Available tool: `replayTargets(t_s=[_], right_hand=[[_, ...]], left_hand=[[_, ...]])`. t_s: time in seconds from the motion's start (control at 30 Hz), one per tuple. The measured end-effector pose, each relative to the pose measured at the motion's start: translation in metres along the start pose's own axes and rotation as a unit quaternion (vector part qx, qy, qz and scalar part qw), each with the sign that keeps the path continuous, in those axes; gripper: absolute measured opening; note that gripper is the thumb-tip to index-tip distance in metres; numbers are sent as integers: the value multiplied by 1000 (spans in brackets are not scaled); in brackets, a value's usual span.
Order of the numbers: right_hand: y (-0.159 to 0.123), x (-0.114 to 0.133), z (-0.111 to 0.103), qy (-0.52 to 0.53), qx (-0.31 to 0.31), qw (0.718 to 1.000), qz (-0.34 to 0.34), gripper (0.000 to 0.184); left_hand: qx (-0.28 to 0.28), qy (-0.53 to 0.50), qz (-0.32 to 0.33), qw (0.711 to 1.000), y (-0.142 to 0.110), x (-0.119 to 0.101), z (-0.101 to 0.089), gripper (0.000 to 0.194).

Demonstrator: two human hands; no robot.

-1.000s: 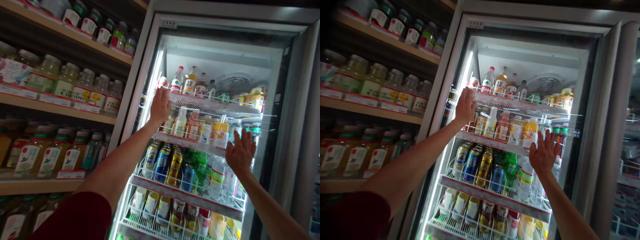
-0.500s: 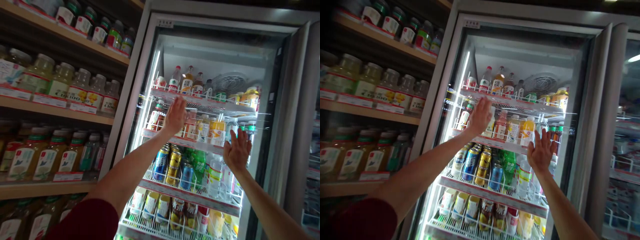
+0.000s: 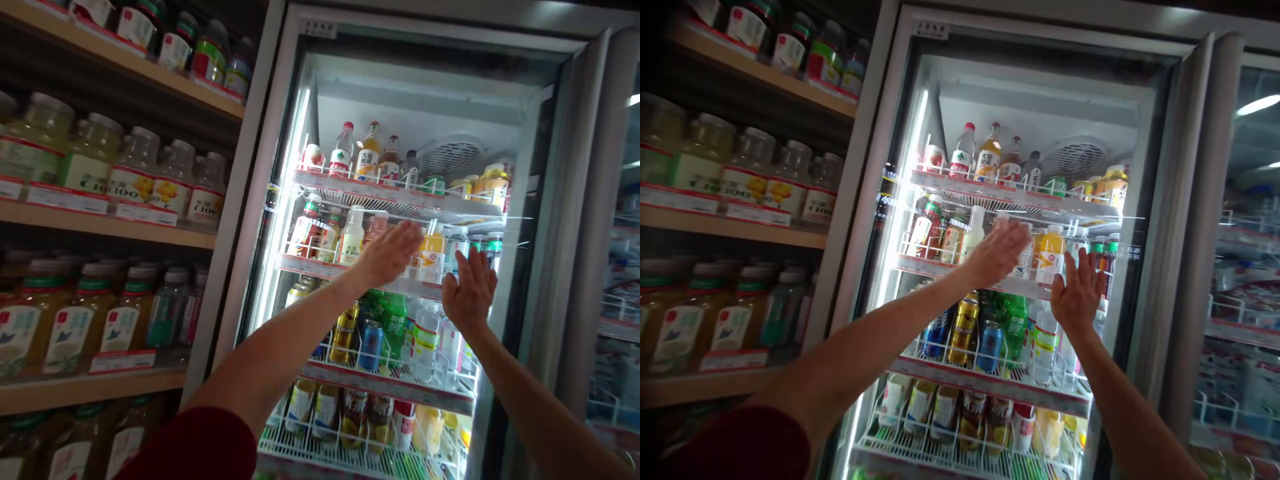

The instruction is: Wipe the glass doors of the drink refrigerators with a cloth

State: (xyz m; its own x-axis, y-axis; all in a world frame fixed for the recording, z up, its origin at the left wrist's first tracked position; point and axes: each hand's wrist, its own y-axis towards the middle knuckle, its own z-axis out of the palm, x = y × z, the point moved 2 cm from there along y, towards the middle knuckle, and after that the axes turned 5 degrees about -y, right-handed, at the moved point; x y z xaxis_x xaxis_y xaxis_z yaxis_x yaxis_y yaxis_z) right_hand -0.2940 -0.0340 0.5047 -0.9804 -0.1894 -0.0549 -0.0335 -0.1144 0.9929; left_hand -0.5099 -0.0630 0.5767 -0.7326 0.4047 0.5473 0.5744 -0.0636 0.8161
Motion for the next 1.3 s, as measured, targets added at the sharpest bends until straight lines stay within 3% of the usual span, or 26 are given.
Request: replayTargets(t_s=[0.07, 0.1, 0.2, 0.23, 0.27, 0.37, 0.43, 0.5, 0.57, 0.6, 0.67, 0.73, 0.8, 0.87, 0.93, 1.0, 1.07, 1.17, 1.2, 1.23, 1.3], right_hand=[[0, 0, 0, 1, 4, 1000, 3, 50], [0, 0, 0, 1, 6, 1000, 5, 50], [0, 1, -1, 3, 10, 1000, 6, 50], [0, 1, -1, 1, 9, 1000, 6, 51], [0, 1, -1, -1, 7, 1000, 6, 51], [0, 0, -1, -7, 4, 1000, 5, 49], [0, 0, -2, -5, 2, 1000, 5, 48], [0, 1, -2, -1, 1, 1000, 7, 47], [0, 1, -3, 2, 0, 1000, 12, 47], [0, 2, -3, 4, 0, 1000, 15, 47], [0, 2, -4, 4, 3, 1000, 18, 48], [1, 2, -5, 5, 11, 1000, 19, 49], [1, 2, -6, 8, 20, 1000, 22, 50], [1, 1, -6, 9, 22, 999, 24, 50], [1, 2, -7, 7, 19, 1000, 24, 49], [1, 2, -6, 6, 17, 1000, 25, 48], [1, 2, -6, 7, 19, 999, 26, 48], [1, 2, -6, 12, 25, 999, 27, 49], [1, 2, -6, 13, 25, 999, 27, 49], [1, 2, -6, 12, 26, 999, 29, 49], [1, 2, -6, 10, 24, 999, 30, 48]], left_hand=[[35, -8, 52, 998, -8, -8, 1, 46], [24, -3, 26, 999, -13, -1, -5, 46], [-92, 25, -166, 981, -27, 34, -28, 49], [-114, 29, -192, 974, -33, 39, -32, 51], [-114, 29, -184, 976, -37, 38, -32, 52], [-14, 12, -16, 1000, -55, 12, -22, 52], [20, 19, 40, 999, -71, 7, -22, 49], [-39, 48, -45, 997, -84, 23, -35, 47], [-141, 74, -189, 969, -94, 43, -48, 49], [-164, 76, -215, 960, -98, 46, -50, 51], [-155, 65, -192, 967, -103, 34, -44, 54], [-72, 45, -78, 993, -109, 5, -30, 56], [0, 42, 12, 999, -117, -14, -22, 57], [-8, 61, -13, 998, -127, -8, -28, 58], [-80, 87, -118, 986, -136, 12, -42, 60], [-132, 97, -178, 970, -144, 23, -49, 62], [-113, 84, -138, 980, -150, 12, -45, 63], [-6, 49, 20, 999, -156, -13, -33, 64], [4, 47, 33, 998, -158, -15, -33, 63], [-11, 52, 12, 999, -159, -11, -36, 63], [-86, 77, -91, 989, -163, 4, -46, 64]])
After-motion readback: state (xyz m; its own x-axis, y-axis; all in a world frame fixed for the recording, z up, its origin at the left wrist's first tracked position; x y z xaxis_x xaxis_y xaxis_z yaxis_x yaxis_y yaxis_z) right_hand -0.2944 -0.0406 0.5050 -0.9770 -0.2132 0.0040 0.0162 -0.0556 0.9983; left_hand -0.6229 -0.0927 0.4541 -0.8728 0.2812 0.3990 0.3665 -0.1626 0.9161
